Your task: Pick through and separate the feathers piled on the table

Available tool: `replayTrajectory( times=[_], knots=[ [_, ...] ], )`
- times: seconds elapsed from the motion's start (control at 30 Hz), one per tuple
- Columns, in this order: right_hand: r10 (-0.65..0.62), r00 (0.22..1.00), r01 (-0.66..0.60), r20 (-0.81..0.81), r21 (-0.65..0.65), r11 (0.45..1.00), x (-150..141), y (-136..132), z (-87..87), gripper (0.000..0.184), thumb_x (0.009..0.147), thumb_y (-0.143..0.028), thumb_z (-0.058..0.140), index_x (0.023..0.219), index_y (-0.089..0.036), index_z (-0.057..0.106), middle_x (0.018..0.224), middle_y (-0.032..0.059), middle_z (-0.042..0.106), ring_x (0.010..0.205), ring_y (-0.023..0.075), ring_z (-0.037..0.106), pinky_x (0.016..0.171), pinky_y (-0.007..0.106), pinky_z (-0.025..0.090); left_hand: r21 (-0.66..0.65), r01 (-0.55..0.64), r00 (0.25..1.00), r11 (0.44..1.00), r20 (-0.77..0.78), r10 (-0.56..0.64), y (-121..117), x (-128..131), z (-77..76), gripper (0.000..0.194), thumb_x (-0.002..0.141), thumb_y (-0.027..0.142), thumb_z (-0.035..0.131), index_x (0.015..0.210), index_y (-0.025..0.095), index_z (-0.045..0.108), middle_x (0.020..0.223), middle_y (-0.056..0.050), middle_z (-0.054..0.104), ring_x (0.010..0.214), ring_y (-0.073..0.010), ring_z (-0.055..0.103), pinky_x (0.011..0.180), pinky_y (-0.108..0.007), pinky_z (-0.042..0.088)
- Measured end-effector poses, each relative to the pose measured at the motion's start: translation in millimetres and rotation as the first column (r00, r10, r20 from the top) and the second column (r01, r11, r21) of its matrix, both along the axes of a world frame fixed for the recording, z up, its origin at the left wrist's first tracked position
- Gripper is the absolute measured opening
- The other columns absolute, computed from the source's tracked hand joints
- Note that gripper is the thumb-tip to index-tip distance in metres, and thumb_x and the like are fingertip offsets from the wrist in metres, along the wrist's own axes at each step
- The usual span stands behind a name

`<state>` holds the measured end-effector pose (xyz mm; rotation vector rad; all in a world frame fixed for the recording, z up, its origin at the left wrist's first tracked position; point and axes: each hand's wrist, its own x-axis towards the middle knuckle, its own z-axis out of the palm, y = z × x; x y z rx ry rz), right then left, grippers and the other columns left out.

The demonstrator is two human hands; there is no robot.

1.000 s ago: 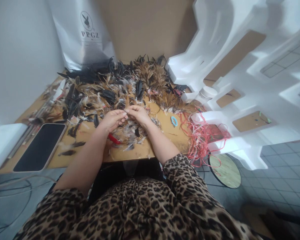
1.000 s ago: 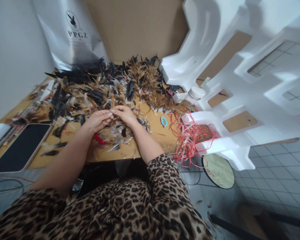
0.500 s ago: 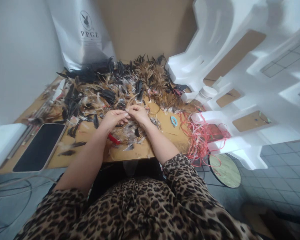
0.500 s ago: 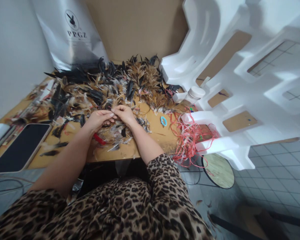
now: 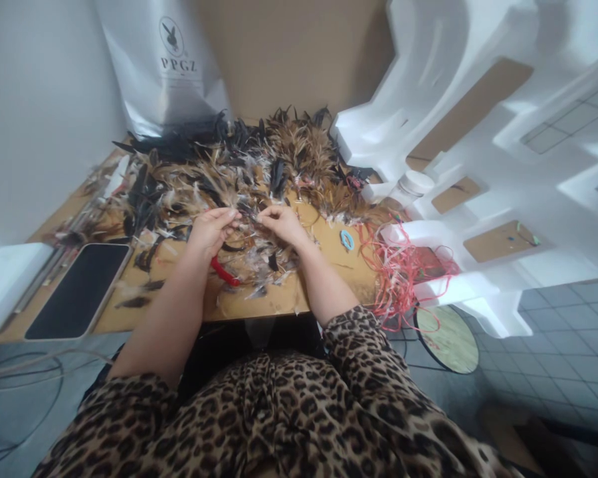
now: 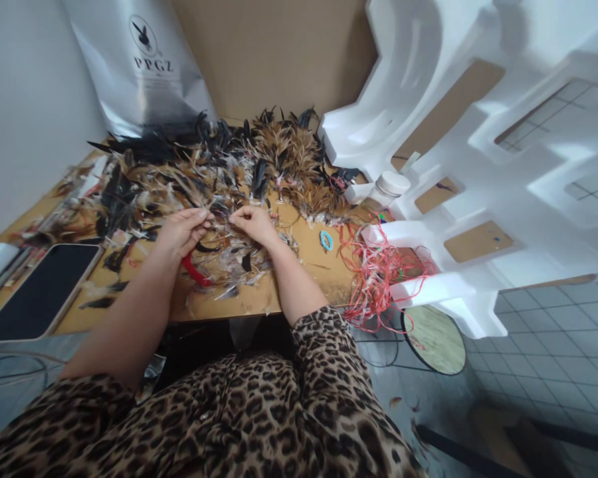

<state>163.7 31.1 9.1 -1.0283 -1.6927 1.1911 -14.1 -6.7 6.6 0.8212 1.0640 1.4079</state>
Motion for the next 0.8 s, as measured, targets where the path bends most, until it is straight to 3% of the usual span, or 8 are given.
replayTrajectory(
  times=[0.1,0.2,0.3,0.37,0.57,0.8],
  knots=[
    [0.05,0.966,-0.084,0.253,0.127,0.988,6,2,-1.9,0.02,0.069,-0.03,0.064,0.076,-0.012,0.068,0.072,0.0012,0.064,0.064,0.0088,0.053,0.066,0.023,0.041,-0.017,-0.006,1.0,1.0,0.0,0.006,2,-2,-2.5,0.018,0.057,0.023,0.075,0.07,0.012,0.068,0.071,-0.005,0.066,0.054,-0.0047,0.051,0.044,-0.014,0.036],
    [0.012,0.871,-0.152,0.492,0.246,0.957,7,0,-4.3,0.019,0.069,-0.026,0.064,0.083,-0.016,0.069,0.081,0.0015,0.064,0.074,0.0108,0.054,0.072,0.023,0.04,-0.022,0.029,1.0,0.999,0.006,-0.029,3,-2,-5.1,0.019,0.057,0.024,0.075,0.069,0.012,0.068,0.071,-0.005,0.065,0.053,-0.0043,0.05,0.044,-0.014,0.035],
    [-0.021,0.777,-0.224,0.629,0.308,0.925,5,-3,-4.1,0.014,0.072,-0.021,0.059,0.081,-0.016,0.069,0.081,0.0022,0.062,0.077,0.0124,0.053,0.074,0.024,0.039,-0.015,0.05,0.999,0.999,0.023,-0.049,4,-3,-6.8,0.02,0.057,0.024,0.076,0.069,0.011,0.068,0.071,-0.005,0.065,0.053,-0.0037,0.05,0.043,-0.013,0.034],
    [-0.045,0.772,-0.241,0.634,0.358,0.902,4,-5,-1.7,0.013,0.075,-0.018,0.055,0.078,-0.016,0.068,0.082,0.0033,0.059,0.078,0.0129,0.053,0.075,0.024,0.039,-0.019,0.055,0.998,0.998,0.031,-0.055,4,-3,-7.0,0.02,0.057,0.024,0.076,0.07,0.011,0.068,0.071,-0.005,0.066,0.053,-0.0038,0.05,0.043,-0.013,0.033],
    [-0.192,0.86,-0.144,0.473,0.584,0.799,8,-7,10.3,0.02,0.083,-0.021,0.048,0.09,-0.016,0.066,0.097,0.0068,0.055,0.095,0.016,0.05,0.086,0.028,0.037,-0.032,0.066,0.997,0.997,0.039,-0.065,1,-1,-3.4,0.02,0.057,0.021,0.075,0.072,0.01,0.068,0.077,-0.009,0.068,0.053,-0.0042,0.05,0.043,-0.014,0.034],
    [-0.277,0.852,-0.123,0.445,0.684,0.719,10,-9,14.8,0.025,0.087,-0.026,0.044,0.093,-0.021,0.067,0.109,0.0081,0.053,0.104,0.0178,0.046,0.091,0.033,0.033,-0.083,0.158,0.987,0.984,0.047,-0.154,-2,1,-0.8,0.021,0.058,0.021,0.075,0.073,0.009,0.067,0.078,-0.011,0.069,0.05,-0.0042,0.051,0.042,-0.014,0.034]
  ],
)
